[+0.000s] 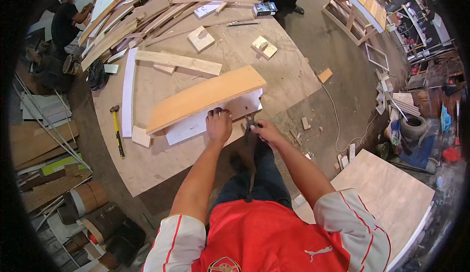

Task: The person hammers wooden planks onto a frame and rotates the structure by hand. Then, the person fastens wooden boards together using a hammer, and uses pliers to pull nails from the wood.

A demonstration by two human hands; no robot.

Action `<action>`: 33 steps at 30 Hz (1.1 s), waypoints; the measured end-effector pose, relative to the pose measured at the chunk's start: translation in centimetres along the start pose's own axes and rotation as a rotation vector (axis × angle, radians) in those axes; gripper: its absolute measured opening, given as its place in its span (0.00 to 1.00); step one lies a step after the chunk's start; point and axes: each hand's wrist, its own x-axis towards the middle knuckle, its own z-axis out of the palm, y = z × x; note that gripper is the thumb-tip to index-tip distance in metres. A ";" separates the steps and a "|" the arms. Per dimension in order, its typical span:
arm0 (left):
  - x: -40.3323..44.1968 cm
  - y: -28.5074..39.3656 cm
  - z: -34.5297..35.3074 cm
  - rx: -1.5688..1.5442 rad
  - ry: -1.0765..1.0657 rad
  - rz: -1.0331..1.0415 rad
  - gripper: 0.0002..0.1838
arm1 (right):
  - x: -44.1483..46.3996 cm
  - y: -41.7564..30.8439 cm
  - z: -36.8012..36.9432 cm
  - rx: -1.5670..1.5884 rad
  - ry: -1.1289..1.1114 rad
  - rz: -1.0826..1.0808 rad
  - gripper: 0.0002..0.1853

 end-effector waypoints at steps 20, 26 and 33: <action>-3.4 5.0 3.5 -0.360 -0.330 -0.390 0.20 | 4.8 0.8 2.0 -0.129 0.363 -0.079 0.21; -4.4 4.9 6.2 -0.533 -0.087 -0.354 0.11 | 1.7 -1.0 4.9 -0.376 0.631 -0.084 0.31; -4.7 5.1 4.8 -0.980 -0.225 -0.602 0.08 | 2.8 -0.6 2.3 -0.370 0.325 -0.004 0.39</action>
